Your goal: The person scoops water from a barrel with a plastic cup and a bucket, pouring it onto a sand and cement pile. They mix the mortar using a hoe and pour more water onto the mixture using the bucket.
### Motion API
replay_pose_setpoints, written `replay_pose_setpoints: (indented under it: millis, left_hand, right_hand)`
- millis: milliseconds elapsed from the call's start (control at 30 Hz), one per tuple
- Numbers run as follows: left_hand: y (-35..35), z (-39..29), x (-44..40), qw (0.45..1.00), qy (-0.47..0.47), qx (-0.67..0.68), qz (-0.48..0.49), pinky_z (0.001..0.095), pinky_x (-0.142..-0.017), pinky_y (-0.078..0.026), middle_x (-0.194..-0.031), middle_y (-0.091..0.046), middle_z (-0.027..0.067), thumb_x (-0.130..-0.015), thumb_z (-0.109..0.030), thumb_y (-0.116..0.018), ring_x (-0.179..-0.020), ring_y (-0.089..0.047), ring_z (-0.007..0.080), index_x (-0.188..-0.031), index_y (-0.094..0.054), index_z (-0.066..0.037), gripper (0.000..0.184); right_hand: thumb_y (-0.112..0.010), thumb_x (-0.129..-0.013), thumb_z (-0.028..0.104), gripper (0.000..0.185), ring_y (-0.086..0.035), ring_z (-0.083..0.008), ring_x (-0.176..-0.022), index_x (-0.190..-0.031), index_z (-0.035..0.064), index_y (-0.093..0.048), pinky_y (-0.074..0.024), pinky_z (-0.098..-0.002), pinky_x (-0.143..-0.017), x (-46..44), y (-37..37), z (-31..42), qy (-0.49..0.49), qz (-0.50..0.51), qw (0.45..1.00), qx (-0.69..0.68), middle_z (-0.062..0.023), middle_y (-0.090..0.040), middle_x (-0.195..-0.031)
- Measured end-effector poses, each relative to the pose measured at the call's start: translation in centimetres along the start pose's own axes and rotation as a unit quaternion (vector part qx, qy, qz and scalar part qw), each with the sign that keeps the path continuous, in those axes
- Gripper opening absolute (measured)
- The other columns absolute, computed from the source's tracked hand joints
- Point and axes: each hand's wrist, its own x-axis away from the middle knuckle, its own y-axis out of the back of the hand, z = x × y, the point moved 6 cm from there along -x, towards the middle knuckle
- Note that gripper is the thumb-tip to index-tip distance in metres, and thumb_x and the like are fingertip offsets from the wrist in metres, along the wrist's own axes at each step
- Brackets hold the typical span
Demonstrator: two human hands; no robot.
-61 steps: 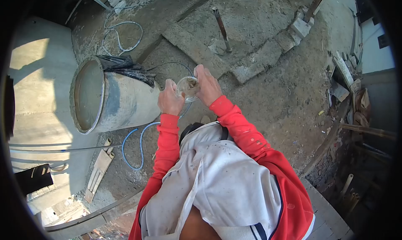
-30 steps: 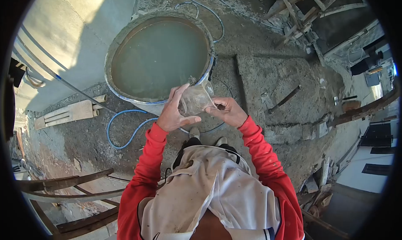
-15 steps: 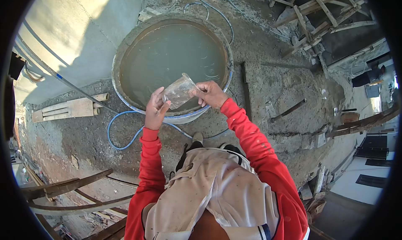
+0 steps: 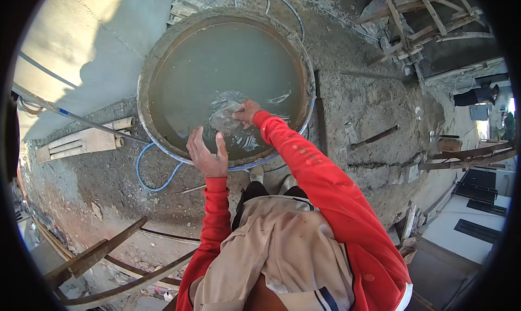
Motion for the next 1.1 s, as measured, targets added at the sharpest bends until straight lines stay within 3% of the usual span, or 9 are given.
replay_pose_setpoints:
  millis: [167, 267, 333, 433, 567, 767, 867, 933, 1100]
  left_hand:
    - [0.1, -0.1, -0.1, 1.000, -0.010, 0.011, -0.023, 0.0445, -0.085, -0.041, -0.105, -0.055, 0.0188, -0.078, -0.019, -0.064, -0.100, -0.051, 0.0368, -0.110, -0.051, 0.001, 0.039]
    - [0.1, -0.2, -0.2, 1.000, -0.008, 0.019, -0.023, 0.0433, -0.084, -0.042, -0.102, -0.056, 0.0177, -0.075, -0.013, -0.066, -0.098, -0.052, 0.0356, -0.106, -0.053, 0.001, 0.036]
    - [0.0, 0.0, -0.1, 0.999, -0.008, 0.019, -0.025, 0.0429, -0.083, -0.043, -0.101, -0.057, 0.0174, -0.075, -0.013, -0.065, -0.096, -0.052, 0.0354, -0.105, -0.053, 0.001, 0.034]
    - [-0.2, 0.6, 0.2, 1.000, -0.004, 0.018, -0.025, 0.0422, -0.081, -0.043, -0.098, -0.057, 0.0168, -0.076, -0.011, -0.065, -0.094, -0.053, 0.0350, -0.101, -0.054, 0.000, 0.030]
    - [-0.1, 0.4, 0.3, 0.999, -0.008, 0.018, -0.031, 0.0419, -0.078, -0.044, -0.094, -0.058, 0.0164, -0.076, -0.010, -0.064, -0.090, -0.054, 0.0347, -0.097, -0.055, -0.001, 0.025]
    - [-0.4, 0.9, 0.6, 0.999, -0.021, 0.020, -0.043, 0.0413, -0.076, -0.044, -0.091, -0.059, 0.0140, -0.077, -0.011, -0.064, -0.088, -0.054, 0.0329, -0.095, -0.057, -0.002, 0.022]
    - [-0.5, 1.0, 0.6, 1.000, -0.013, -0.006, -0.026, 0.0405, -0.076, -0.044, -0.091, -0.060, 0.0127, -0.078, -0.014, -0.064, -0.088, -0.054, 0.0316, -0.094, -0.058, -0.002, 0.020]
    - [-0.6, 0.8, 0.7, 0.999, -0.040, -0.014, -0.031, 0.0428, -0.076, -0.043, -0.090, -0.058, 0.0150, -0.080, -0.015, -0.063, -0.086, -0.053, 0.0341, -0.093, -0.056, 0.000, 0.021]
    - [-1.4, 2.8, 0.9, 0.997, -0.006, -0.077, 0.013, 0.0416, -0.078, -0.043, -0.091, -0.060, 0.0141, -0.083, -0.033, -0.061, -0.087, -0.055, 0.0323, -0.095, -0.058, 0.000, 0.035]
  right_hand:
    - [-0.072, -0.073, 0.026, 0.032, -0.064, -0.0212, -0.060, -0.096, 0.0035, -0.067, -0.0560, -0.0322, -0.052, -1.5, -0.3, -1.4, -0.052, 0.002, 0.996, 0.075, -0.0103, -0.064, -0.072]
    - [-0.068, -0.075, 0.021, 0.025, -0.066, -0.0276, -0.073, -0.094, 0.0038, -0.067, -0.0562, -0.0356, -0.060, -1.9, -1.0, -1.2, -0.052, -0.029, 0.990, 0.131, -0.0144, -0.065, -0.086]
    - [-0.063, -0.076, 0.015, 0.018, -0.064, -0.0314, -0.087, -0.091, 0.0064, -0.067, -0.0538, -0.0385, -0.073, -1.8, -0.5, -0.3, -0.006, -0.195, 0.921, 0.336, -0.0174, -0.064, -0.098]
    - [-0.060, -0.075, 0.010, 0.017, -0.061, -0.0340, -0.093, -0.090, 0.0090, -0.066, -0.0501, -0.0398, -0.082, -1.2, -0.5, 0.6, -0.012, -0.197, 0.914, 0.354, -0.0176, -0.064, -0.098]
    - [-0.061, -0.074, 0.009, 0.020, -0.061, -0.0348, -0.092, -0.093, 0.0098, -0.066, -0.0505, -0.0407, -0.080, -1.0, 0.1, 1.5, 0.002, -0.201, 0.916, 0.346, -0.0170, -0.064, -0.095]
    - [-0.061, -0.068, 0.002, 0.030, -0.061, -0.0338, -0.087, -0.097, 0.0100, -0.065, -0.0504, -0.0425, -0.077, 5.9, 4.2, 6.8, 0.195, -0.300, 0.898, 0.258, -0.0152, -0.063, -0.095]
    - [-0.055, -0.067, -0.003, 0.039, -0.059, -0.0338, -0.090, -0.102, 0.0099, -0.065, -0.0487, -0.0397, -0.080, 10.5, 8.8, 8.2, 0.227, -0.352, 0.891, 0.176, -0.0151, -0.062, -0.099]
    - [-0.052, -0.068, -0.004, 0.039, -0.059, -0.0342, -0.089, -0.103, 0.0086, -0.065, -0.0482, -0.0395, -0.079, 13.8, 12.5, 8.4, 0.320, -0.438, 0.829, 0.134, -0.0155, -0.062, -0.099]
    - [-0.049, -0.069, -0.003, 0.034, -0.060, -0.0355, -0.087, -0.097, 0.0045, -0.066, -0.0472, -0.0387, -0.079, 20.3, 25.0, 4.5, 0.299, -0.538, 0.787, 0.037, -0.0193, -0.062, -0.094]
